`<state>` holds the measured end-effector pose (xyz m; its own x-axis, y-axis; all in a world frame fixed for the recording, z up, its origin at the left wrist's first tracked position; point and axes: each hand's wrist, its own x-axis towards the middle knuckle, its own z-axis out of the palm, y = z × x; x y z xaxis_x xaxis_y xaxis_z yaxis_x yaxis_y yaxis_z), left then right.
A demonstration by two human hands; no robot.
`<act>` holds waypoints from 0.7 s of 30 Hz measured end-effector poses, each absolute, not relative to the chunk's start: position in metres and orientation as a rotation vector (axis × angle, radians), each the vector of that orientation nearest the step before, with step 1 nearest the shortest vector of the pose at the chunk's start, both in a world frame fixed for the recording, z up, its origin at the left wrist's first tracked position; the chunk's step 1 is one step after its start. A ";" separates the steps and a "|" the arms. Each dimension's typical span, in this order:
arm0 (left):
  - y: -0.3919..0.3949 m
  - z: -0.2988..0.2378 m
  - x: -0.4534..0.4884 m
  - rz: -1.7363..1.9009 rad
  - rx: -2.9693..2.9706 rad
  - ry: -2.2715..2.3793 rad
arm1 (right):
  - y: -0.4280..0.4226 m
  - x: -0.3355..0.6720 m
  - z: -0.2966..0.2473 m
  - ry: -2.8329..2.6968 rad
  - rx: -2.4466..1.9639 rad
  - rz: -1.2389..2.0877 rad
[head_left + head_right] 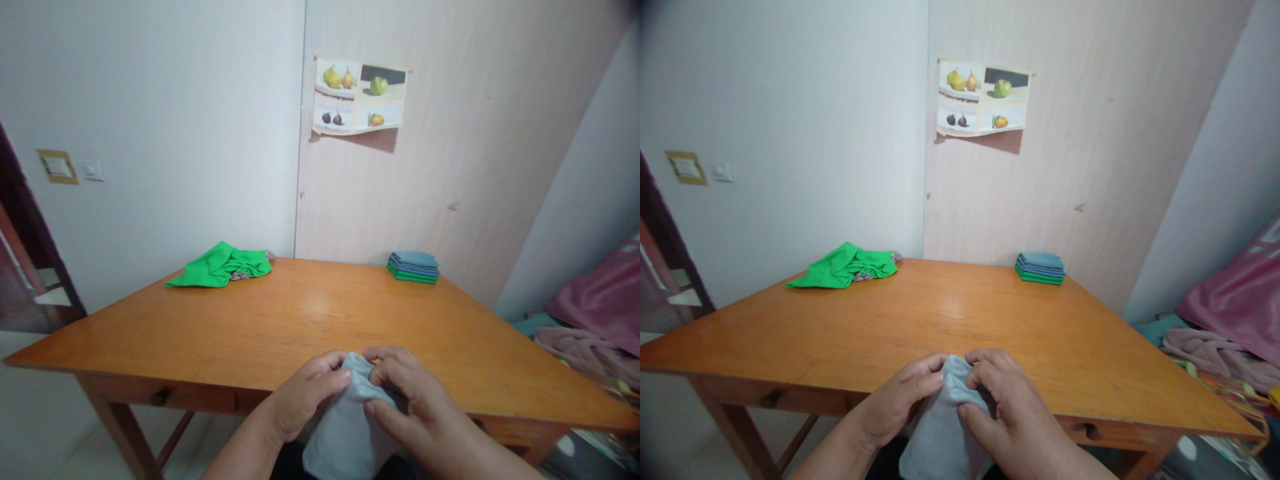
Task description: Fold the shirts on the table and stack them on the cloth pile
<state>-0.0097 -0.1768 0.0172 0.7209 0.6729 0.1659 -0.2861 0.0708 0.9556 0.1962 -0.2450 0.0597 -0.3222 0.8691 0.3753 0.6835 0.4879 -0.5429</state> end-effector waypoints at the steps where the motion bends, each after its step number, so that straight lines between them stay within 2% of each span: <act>1: -0.176 0.017 -0.009 0.768 1.300 0.383 | -0.246 0.196 0.060 -2.105 -1.275 0.383; 6: -0.173 0.018 -0.004 0.739 1.277 0.455 | -0.248 0.196 0.056 -2.103 -1.279 0.396; 13: -0.175 0.021 -0.003 0.808 1.545 0.498 | -0.248 0.197 0.053 -2.091 -1.262 0.340; 21: -0.178 0.022 -0.005 0.805 1.568 0.423 | -0.245 0.192 0.050 -2.002 -1.280 0.440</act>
